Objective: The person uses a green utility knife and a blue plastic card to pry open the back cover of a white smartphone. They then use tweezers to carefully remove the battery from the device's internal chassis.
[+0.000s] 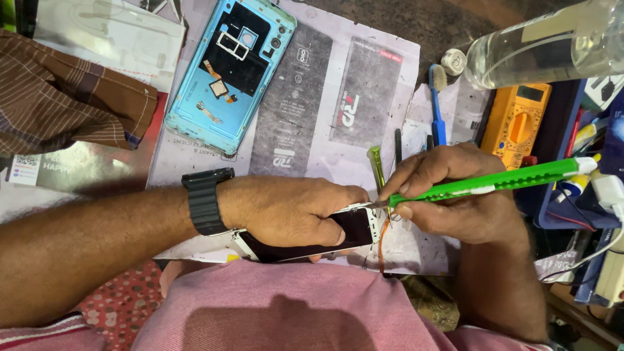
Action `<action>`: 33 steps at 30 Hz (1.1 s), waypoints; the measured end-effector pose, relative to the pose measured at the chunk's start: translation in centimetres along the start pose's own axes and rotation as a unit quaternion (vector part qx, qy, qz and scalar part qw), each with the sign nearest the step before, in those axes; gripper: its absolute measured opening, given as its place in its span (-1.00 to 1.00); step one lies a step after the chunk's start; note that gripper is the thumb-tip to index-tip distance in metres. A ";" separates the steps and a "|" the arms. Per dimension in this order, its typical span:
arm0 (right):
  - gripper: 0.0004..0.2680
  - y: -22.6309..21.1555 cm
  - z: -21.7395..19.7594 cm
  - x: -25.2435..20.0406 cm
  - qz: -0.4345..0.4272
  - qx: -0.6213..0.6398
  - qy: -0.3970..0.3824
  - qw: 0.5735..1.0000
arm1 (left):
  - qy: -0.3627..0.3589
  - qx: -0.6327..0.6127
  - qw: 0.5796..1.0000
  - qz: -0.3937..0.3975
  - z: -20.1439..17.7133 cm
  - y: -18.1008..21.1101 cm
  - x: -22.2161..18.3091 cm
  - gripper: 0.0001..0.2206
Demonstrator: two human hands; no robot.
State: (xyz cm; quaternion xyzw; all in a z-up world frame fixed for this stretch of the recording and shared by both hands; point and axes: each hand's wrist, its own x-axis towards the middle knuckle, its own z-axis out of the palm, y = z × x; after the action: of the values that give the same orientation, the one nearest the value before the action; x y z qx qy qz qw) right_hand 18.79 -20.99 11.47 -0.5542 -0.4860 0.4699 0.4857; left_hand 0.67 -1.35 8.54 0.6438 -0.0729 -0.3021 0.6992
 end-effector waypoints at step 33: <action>-0.86 0.6 1.0 -1.5 -0.005 0.046 0.154 0.987 | 0.009 -0.214 0.974 0.069 -1.2 -1.7 0.1 -0.72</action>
State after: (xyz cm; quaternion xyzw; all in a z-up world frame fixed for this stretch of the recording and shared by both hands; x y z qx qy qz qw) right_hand 17.77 -22.40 10.83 -0.5947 -0.3860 0.3988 0.5816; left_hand 0.78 -0.33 6.74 0.4753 -0.0440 -0.2561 0.8406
